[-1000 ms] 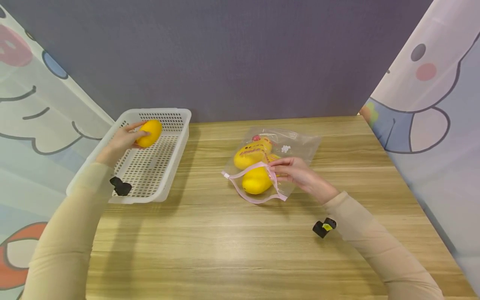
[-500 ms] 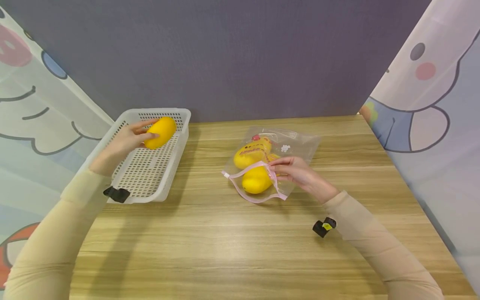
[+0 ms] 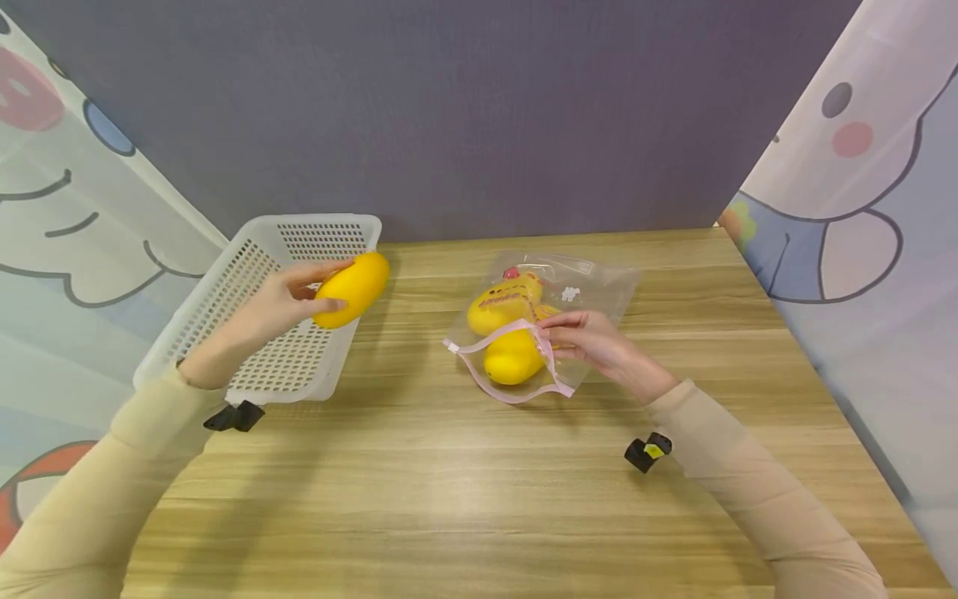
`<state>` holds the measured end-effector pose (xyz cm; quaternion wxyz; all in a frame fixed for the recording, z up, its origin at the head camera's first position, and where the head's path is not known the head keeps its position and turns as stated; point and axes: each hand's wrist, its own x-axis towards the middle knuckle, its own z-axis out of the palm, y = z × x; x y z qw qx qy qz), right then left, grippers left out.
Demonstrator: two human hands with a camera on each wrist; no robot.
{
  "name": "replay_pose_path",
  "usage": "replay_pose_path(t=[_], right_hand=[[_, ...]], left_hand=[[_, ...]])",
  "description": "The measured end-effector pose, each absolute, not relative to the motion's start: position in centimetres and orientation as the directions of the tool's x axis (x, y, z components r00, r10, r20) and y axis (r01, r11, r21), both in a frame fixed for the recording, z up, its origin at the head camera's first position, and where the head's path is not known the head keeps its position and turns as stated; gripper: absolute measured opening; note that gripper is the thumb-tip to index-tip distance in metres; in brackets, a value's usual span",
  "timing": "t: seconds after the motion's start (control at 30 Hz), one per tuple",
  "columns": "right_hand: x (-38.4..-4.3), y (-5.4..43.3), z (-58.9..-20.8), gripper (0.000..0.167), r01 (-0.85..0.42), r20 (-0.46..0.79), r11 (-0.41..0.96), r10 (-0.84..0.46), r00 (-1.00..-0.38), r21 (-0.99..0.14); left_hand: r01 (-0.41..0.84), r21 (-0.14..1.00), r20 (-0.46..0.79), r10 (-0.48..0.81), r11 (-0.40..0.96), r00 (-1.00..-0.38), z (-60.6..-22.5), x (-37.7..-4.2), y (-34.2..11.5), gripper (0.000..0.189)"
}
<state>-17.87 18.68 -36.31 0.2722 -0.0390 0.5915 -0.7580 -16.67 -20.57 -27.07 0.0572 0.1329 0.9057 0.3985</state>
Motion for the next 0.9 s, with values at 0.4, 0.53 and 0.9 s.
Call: replay_pose_path(t=[0.4, 0.53, 0.9], right_hand=[[-17.8, 18.7, -36.1, 0.025, 0.363, -0.259, -0.157, -0.455, -0.852, -0.919], [-17.8, 18.7, -36.1, 0.025, 0.360, -0.258, -0.153, -0.454, -0.853, -0.920], [-17.7, 18.7, -36.1, 0.024, 0.349, -0.249, -0.147, -0.459, -0.853, -0.925]], left_hand=[[0.279, 0.765, 0.030, 0.400, 0.581, -0.916, -27.8, -13.0, -17.0, 0.052], [0.330, 0.775, 0.072, 0.444, 0.539, -0.893, -28.5, -11.9, -16.1, 0.051], [0.340, 0.798, 0.055, 0.502, 0.497, -0.863, -30.5, -10.0, -14.4, 0.050]])
